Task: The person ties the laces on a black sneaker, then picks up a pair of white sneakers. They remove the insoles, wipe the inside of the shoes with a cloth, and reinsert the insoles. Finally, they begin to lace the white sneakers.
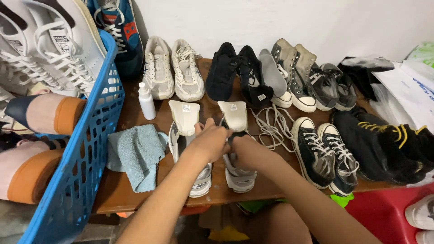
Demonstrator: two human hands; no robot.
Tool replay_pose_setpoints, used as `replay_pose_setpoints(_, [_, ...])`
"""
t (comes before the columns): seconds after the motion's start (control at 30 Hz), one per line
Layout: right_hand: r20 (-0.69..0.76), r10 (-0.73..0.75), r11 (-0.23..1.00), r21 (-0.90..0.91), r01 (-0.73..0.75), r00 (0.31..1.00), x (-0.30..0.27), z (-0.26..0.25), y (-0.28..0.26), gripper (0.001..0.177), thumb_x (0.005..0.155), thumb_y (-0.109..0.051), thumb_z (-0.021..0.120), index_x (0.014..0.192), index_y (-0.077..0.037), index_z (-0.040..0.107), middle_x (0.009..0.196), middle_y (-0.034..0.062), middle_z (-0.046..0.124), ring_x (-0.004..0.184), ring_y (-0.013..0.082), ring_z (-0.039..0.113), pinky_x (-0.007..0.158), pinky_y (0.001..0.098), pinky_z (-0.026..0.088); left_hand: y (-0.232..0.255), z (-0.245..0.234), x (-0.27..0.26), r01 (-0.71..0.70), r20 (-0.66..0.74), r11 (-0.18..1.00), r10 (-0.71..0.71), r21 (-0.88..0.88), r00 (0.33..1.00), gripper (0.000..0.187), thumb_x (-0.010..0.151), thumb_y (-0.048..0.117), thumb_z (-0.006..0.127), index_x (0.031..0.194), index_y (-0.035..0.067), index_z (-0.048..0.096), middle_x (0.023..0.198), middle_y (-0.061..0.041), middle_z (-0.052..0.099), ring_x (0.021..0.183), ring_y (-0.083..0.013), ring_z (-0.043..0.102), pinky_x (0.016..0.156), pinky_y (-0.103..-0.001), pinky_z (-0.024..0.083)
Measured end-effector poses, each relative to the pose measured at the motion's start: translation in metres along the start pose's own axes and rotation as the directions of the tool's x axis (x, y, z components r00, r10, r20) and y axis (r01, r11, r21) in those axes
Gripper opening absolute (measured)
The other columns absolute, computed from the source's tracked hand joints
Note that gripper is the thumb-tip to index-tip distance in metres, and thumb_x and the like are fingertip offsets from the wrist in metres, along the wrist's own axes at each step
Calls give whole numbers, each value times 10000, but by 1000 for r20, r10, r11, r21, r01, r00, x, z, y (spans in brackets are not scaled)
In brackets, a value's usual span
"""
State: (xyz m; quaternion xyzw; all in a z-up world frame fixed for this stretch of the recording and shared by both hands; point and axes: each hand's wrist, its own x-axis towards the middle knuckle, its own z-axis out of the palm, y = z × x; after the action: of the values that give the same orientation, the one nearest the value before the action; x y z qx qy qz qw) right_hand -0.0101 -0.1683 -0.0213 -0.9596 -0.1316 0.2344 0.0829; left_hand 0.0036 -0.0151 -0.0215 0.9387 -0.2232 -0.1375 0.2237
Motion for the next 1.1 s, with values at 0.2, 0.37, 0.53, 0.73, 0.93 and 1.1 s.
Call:
replay_pose_setpoints(0.2, [104, -18, 990, -140, 33, 994, 20, 4, 4, 360, 769, -211, 740, 1011, 55, 753, 899, 226, 739, 871, 407, 741, 672, 448, 631, 0, 0, 0, -30, -4, 1000, 30, 0, 1000, 337, 954, 173, 605, 1256, 64, 704, 1077, -203, 709, 1171, -293, 431, 1053, -536, 205])
replay_pose_setpoints(0.37, [125, -150, 983, -86, 161, 981, -3, -29, -6, 255, 781, -108, 636, 922, 64, 761, 861, 256, 742, 890, 449, 726, 737, 482, 580, 2, -14, -13, -22, 22, 999, 23, -50, 1000, 392, 966, 158, 567, 1329, 52, 666, 1163, -206, 700, 1189, -304, 428, 1056, -519, 215])
replay_pose_setpoints(0.53, [-167, -335, 941, -99, 323, 927, -12, -50, 10, 283, 750, 10, 505, 809, -7, 780, 780, 207, 772, 763, 433, 728, 705, 408, 578, 6, -16, -15, -54, 21, 997, 55, -49, 998, 431, 964, 170, 556, 1365, 38, 643, 1129, -196, 706, 1165, -299, 429, 1058, -517, 224])
replay_pose_setpoints(0.73, [-60, -418, 880, -274, 388, 906, -11, -16, 4, 257, 770, 108, 625, 908, -25, 796, 811, 175, 762, 809, 342, 757, 727, 392, 614, 7, -23, -10, -28, 80, 999, 31, -44, 996, 447, 1003, 235, 507, 1396, 51, 614, 1257, -190, 689, 1254, -320, 432, 1132, -531, 172])
replay_pose_setpoints(0.93, [-58, -532, 709, -575, 408, 845, -2, 15, 28, 127, 773, -6, 671, 753, -95, 759, 706, 90, 733, 701, 282, 702, 639, 401, 594, 1, -14, 0, -29, 83, 999, 31, -28, 996, 480, 950, 209, 617, 1402, 47, 607, 1307, -170, 685, 1272, -306, 457, 1140, -524, 177])
replay_pose_setpoints(1.1, [-242, -594, 652, -704, 282, 768, 36, 67, 46, 184, 841, -130, 565, 751, -132, 725, 716, 57, 705, 691, 284, 698, 548, 422, 534, -3, -17, -3, -21, 111, 1000, 21, -2, 994, 503, 947, 202, 626, 1422, 44, 586, 1321, -150, 687, 1268, -294, 451, 1145, -519, 166])
